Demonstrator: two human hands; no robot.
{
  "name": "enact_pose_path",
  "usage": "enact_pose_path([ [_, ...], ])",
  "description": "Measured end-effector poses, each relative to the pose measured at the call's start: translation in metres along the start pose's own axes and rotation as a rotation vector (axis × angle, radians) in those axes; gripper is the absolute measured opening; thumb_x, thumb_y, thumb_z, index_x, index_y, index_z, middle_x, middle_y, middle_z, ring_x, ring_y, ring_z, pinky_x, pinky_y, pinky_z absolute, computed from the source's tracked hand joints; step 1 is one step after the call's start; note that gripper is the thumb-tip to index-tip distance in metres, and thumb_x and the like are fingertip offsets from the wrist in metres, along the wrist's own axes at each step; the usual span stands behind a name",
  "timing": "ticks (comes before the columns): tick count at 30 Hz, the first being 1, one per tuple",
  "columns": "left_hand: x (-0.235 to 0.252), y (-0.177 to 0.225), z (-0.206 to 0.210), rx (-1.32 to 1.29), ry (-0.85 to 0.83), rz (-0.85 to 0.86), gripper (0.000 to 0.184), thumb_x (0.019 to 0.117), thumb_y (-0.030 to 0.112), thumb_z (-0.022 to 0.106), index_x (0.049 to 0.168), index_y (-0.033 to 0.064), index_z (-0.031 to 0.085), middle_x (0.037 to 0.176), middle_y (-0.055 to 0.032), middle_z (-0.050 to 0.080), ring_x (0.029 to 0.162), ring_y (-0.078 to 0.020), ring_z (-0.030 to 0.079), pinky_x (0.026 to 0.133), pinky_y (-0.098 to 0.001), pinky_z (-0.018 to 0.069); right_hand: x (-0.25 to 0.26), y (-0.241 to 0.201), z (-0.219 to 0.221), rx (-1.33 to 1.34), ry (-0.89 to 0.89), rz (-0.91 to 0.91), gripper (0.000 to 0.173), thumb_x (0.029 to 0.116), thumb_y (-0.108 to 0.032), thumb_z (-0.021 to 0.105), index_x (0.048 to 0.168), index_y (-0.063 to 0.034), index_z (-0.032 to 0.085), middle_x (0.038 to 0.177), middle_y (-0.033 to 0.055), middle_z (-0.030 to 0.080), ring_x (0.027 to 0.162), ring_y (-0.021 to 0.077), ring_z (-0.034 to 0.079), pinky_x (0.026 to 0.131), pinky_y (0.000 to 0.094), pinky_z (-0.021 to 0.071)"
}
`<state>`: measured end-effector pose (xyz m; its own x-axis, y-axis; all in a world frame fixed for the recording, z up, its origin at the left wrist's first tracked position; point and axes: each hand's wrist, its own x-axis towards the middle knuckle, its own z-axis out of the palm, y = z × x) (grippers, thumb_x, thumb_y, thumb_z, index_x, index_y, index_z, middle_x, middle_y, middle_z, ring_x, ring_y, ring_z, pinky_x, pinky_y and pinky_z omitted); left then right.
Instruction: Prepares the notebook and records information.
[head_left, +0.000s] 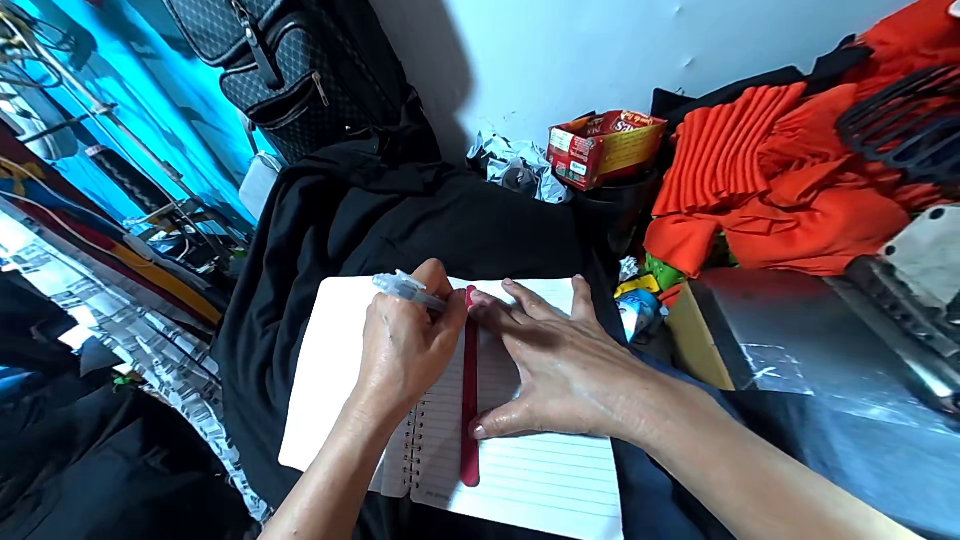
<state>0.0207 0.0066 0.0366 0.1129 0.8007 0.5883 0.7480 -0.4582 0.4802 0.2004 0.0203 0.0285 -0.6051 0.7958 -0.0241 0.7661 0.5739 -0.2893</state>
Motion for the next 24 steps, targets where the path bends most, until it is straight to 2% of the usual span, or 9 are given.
enact_pose_path([
  [2,-0.008,0.004,-0.003,-0.009,-0.005,-0.007,0.016,0.0985,0.014,0.059,0.083,0.012,0.058,0.061,0.0038,0.055,0.047,-0.0039,0.052,0.042,-0.019,0.0423,0.001,0.001,0.001,0.014,0.01,-0.002,0.116,0.0686,-0.08,0.073,0.16,-0.0186,0.036,0.167,-0.0009,0.031,0.158,0.0306,0.011,0.112,0.0786,-0.0052],
  [4,-0.019,0.008,-0.005,-0.009,0.008,-0.011,0.016,0.0976,0.015,0.06,0.081,0.0132,0.059,0.06,0.0068,0.054,0.047,0.0004,0.051,0.042,-0.0153,0.041,0.0,0.001,0.001,0.02,0.027,-0.021,0.113,0.0703,-0.076,0.075,0.159,-0.0155,0.039,0.166,0.0008,0.035,0.158,0.0322,0.013,0.111,0.08,-0.0034],
  [6,-0.032,0.012,-0.008,-0.001,0.012,-0.016,0.014,0.0951,0.016,0.059,0.081,0.0144,0.06,0.06,0.0088,0.053,0.048,0.0024,0.05,0.043,-0.0137,0.0408,-0.001,0.002,0.0,0.015,0.037,-0.038,0.112,0.0723,-0.076,0.075,0.159,-0.0155,0.038,0.166,0.0022,0.033,0.158,0.0339,0.014,0.111,0.0808,-0.0016],
  [9,-0.055,0.017,-0.011,-0.009,0.042,-0.018,0.012,0.0916,0.018,0.059,0.08,0.017,0.06,0.061,0.0112,0.054,0.051,0.0046,0.054,0.046,-0.0127,0.0456,-0.002,0.001,0.0,0.031,0.023,-0.023,0.112,0.0732,-0.074,0.075,0.161,-0.0175,0.034,0.168,0.0024,0.029,0.158,0.0336,0.013,0.111,0.0805,-0.0022],
  [13,-0.084,0.022,-0.015,-0.024,0.064,0.018,0.016,0.0943,0.017,0.06,0.08,0.0102,0.064,0.065,0.0059,0.06,0.059,0.0049,0.058,0.054,-0.0111,0.0484,-0.001,-0.003,-0.003,0.032,-0.008,0.008,0.115,0.0727,-0.074,0.076,0.162,-0.0165,0.031,0.169,0.0022,0.026,0.158,0.033,0.01,0.112,0.0794,-0.0021],
  [16,-0.1,0.028,-0.02,-0.031,0.036,0.023,0.018,0.0955,0.015,0.061,0.081,0.0045,0.063,0.065,0.0004,0.061,0.058,0.004,0.057,0.054,-0.0096,0.0459,-0.001,-0.004,-0.003,0.021,-0.017,0.011,0.116,0.0733,-0.076,0.074,0.162,-0.0169,0.03,0.169,0.0021,0.025,0.158,0.0333,0.01,0.112,0.0795,-0.0011],
  [20,-0.113,0.029,-0.02,-0.037,0.022,0.013,0.016,0.0946,0.012,0.061,0.082,0.0028,0.061,0.064,-0.0025,0.058,0.056,0.0014,0.054,0.052,-0.0105,0.0427,-0.001,-0.001,-0.002,0.009,-0.01,0.003,0.118,0.0713,-0.08,0.071,0.163,-0.0179,0.03,0.17,0.001,0.025,0.158,0.0329,0.011,0.112,0.0797,-0.0007],
  [22,-0.114,0.026,-0.02,-0.094,0.038,0.019,0.017,0.096,0.013,0.06,0.083,0.0024,0.061,0.065,-0.0021,0.058,0.056,0.0019,0.054,0.052,-0.0106,0.0442,0.0,-0.002,-0.002,0.021,-0.02,0.013,0.119,0.0716,-0.079,0.073,0.163,-0.0176,0.027,0.17,0.0016,0.024,0.158,0.033,0.009,0.112,0.079,-0.002],
  [24,-0.114,0.024,-0.024,-0.16,0.103,0.037,0.019,0.1011,0.018,0.058,0.088,0.0039,0.061,0.069,-0.001,0.062,0.061,0.0024,0.06,0.055,-0.0117,0.0506,0.0,-0.002,-0.002,0.014,-0.017,0.009,0.119,0.0712,-0.079,0.072,0.163,-0.0177,0.029,0.17,0.0011,0.024,0.158,0.0329,0.01,0.113,0.0787,-0.0011],
])
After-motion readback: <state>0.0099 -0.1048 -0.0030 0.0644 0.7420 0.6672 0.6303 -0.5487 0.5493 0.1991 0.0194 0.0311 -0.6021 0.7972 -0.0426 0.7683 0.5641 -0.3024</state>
